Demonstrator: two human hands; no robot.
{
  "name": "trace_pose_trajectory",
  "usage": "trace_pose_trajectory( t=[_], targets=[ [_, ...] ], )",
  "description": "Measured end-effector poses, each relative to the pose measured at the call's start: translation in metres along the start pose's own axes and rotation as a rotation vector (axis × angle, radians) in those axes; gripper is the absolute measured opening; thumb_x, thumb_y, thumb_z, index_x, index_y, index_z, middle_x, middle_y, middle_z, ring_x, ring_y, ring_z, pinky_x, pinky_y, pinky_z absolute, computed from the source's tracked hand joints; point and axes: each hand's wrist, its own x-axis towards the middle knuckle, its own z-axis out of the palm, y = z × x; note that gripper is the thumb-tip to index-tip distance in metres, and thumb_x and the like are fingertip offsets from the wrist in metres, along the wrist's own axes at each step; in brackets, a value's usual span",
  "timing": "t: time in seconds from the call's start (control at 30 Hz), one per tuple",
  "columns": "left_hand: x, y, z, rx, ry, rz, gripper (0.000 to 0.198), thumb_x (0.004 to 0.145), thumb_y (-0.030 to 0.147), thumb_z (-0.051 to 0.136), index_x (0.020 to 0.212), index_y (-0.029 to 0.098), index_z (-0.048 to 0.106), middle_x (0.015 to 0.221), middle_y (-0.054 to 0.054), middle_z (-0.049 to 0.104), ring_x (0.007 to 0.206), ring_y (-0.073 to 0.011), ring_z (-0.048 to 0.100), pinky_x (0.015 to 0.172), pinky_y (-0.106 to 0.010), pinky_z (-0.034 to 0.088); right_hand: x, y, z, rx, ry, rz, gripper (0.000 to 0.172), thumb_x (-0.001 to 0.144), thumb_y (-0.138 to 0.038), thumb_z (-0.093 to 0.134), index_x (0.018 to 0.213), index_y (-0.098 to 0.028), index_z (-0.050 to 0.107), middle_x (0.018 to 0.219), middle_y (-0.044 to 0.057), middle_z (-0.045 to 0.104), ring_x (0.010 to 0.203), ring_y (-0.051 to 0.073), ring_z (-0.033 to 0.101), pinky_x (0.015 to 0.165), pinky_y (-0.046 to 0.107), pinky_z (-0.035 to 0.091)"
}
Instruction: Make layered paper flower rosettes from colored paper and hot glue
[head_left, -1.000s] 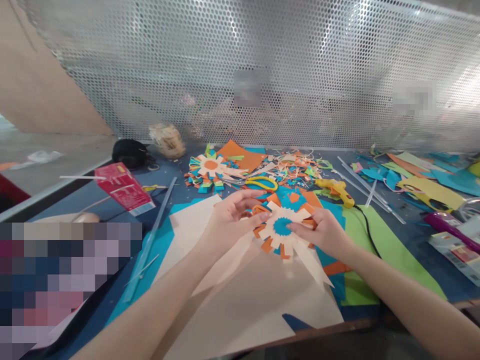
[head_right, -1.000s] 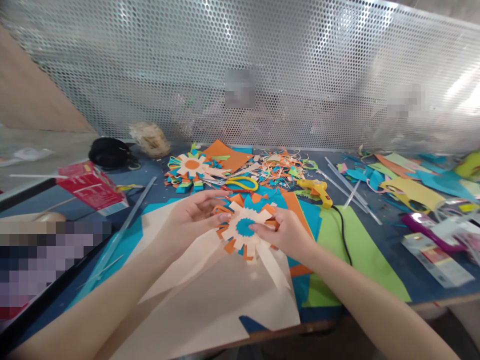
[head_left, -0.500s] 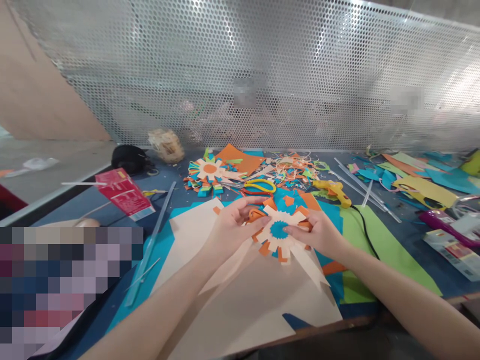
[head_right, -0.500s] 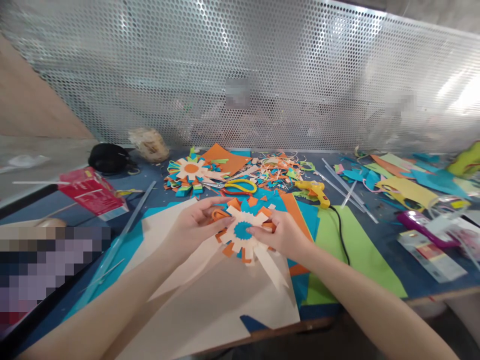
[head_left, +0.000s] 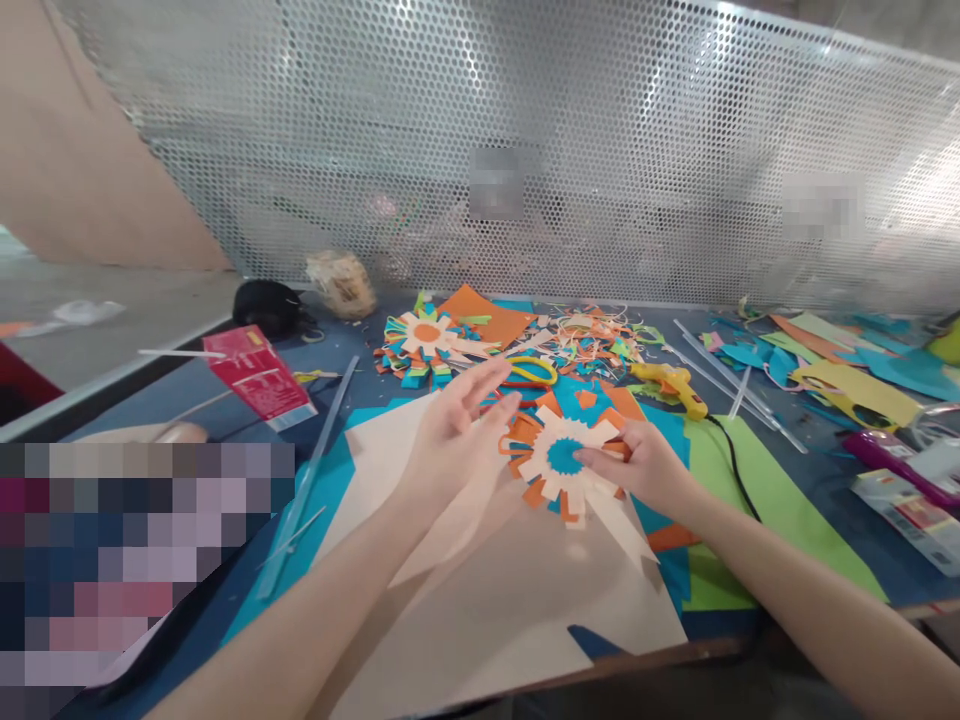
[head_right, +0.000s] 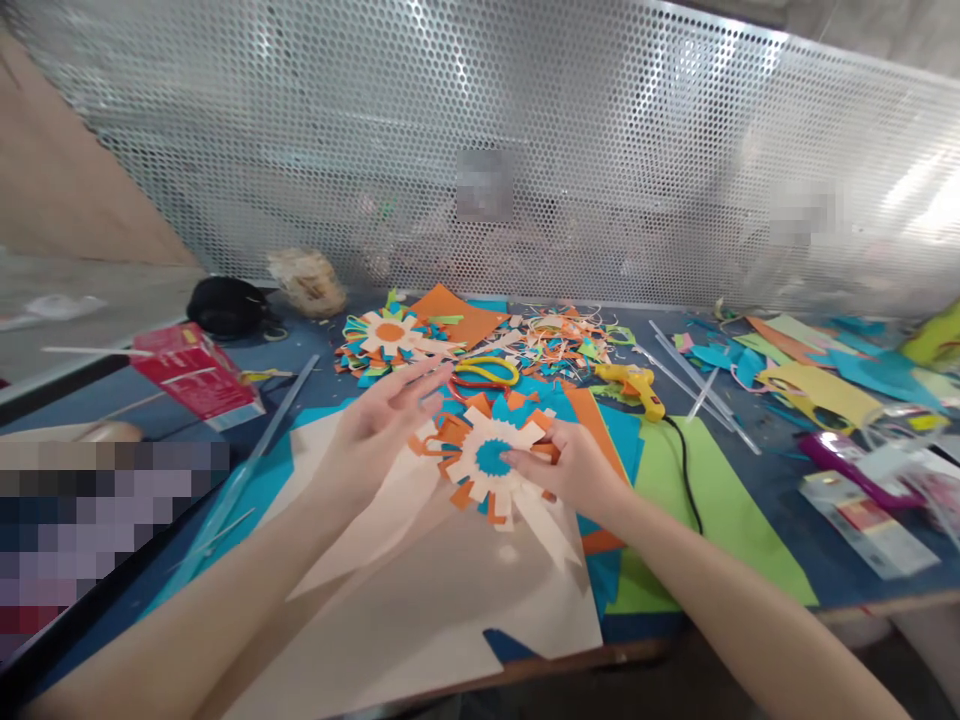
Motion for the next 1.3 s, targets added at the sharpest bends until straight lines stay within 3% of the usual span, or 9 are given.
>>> trace_pose_trajectory(
  t=[0.1,0.33,0.5,0.7,0.93,1.1,1.3],
  targets=[
    [0.004,0.0,-0.003,-0.063,0.051,-0.037,0.043,0.073,0.04,0.062,0.108,0.016,0.056,0.103,-0.011,0.065,0.103,-0.0236,0.057,0.087,-0.035,0.044,0.0,-0.002,-0.001,0.006,0.016,-0.016,0.043,0.067,-0.042,0.062,0.044,-0.018,0.035,0.042,-0.007,0.03,0.036,0.003,0.032,0.034,0.018,0.027],
    [0.006,0.002,-0.004,-0.049,0.048,-0.017,0.047,0.057,0.025,0.074,0.099,0.014,0.055,0.079,-0.002,0.066,0.085,-0.0172,0.062,0.078,-0.03,0.048,0.003,-0.005,-0.002,0.191,0.18,0.096,0.042,0.059,-0.043,0.067,0.044,-0.018,0.037,0.037,-0.009,0.031,0.03,0.004,0.033,0.029,0.018,0.031],
    [0.007,0.0,-0.007,-0.018,0.092,0.009,0.038,0.061,0.025,0.072,0.094,0.015,0.057,0.077,-0.002,0.066,0.082,-0.0156,0.062,0.082,-0.03,0.047,0.009,0.005,-0.003,0.486,0.141,0.063,0.029,0.064,-0.041,0.066,0.057,-0.016,0.051,0.042,-0.007,0.046,0.033,0.005,0.041,0.033,0.018,0.038],
    [0.009,-0.002,-0.008,0.034,0.119,0.041,0.036,0.061,0.027,0.071,0.093,0.015,0.058,0.079,-0.003,0.066,0.083,-0.0161,0.062,0.078,-0.029,0.047,0.016,0.007,-0.001,0.75,0.083,0.097,0.026,0.057,-0.033,0.073,0.066,-0.015,0.056,0.051,-0.005,0.053,0.041,0.009,0.05,0.036,0.021,0.045],
    [0.006,-0.003,-0.003,0.1,0.08,0.041,0.03,0.06,0.028,0.069,0.084,0.016,0.056,0.074,-0.001,0.063,0.073,-0.0153,0.06,0.063,-0.026,0.046,0.016,0.009,0.0,0.785,0.094,0.104,0.025,0.055,-0.03,0.074,0.07,-0.016,0.06,0.062,-0.002,0.06,0.054,0.01,0.057,0.048,0.023,0.053],
    [0.005,-0.006,-0.002,0.136,0.058,0.073,0.027,0.063,0.028,0.068,0.085,0.016,0.056,0.075,-0.002,0.063,0.074,-0.0148,0.06,0.062,-0.025,0.044,0.016,0.012,0.001,0.72,0.114,0.083,0.026,0.057,-0.029,0.073,0.076,-0.016,0.06,0.065,-0.003,0.06,0.057,0.01,0.058,0.052,0.024,0.054],
    [0.002,-0.005,-0.007,0.392,0.192,0.38,0.015,0.076,0.023,0.057,0.09,0.017,0.057,0.085,-0.004,0.063,0.081,-0.0154,0.057,0.067,-0.027,0.043,0.013,0.011,-0.001,0.589,0.007,0.084,0.027,0.062,-0.035,0.069,0.071,-0.016,0.052,0.052,-0.007,0.051,0.042,0.007,0.051,0.04,0.02,0.044]
  ],
)
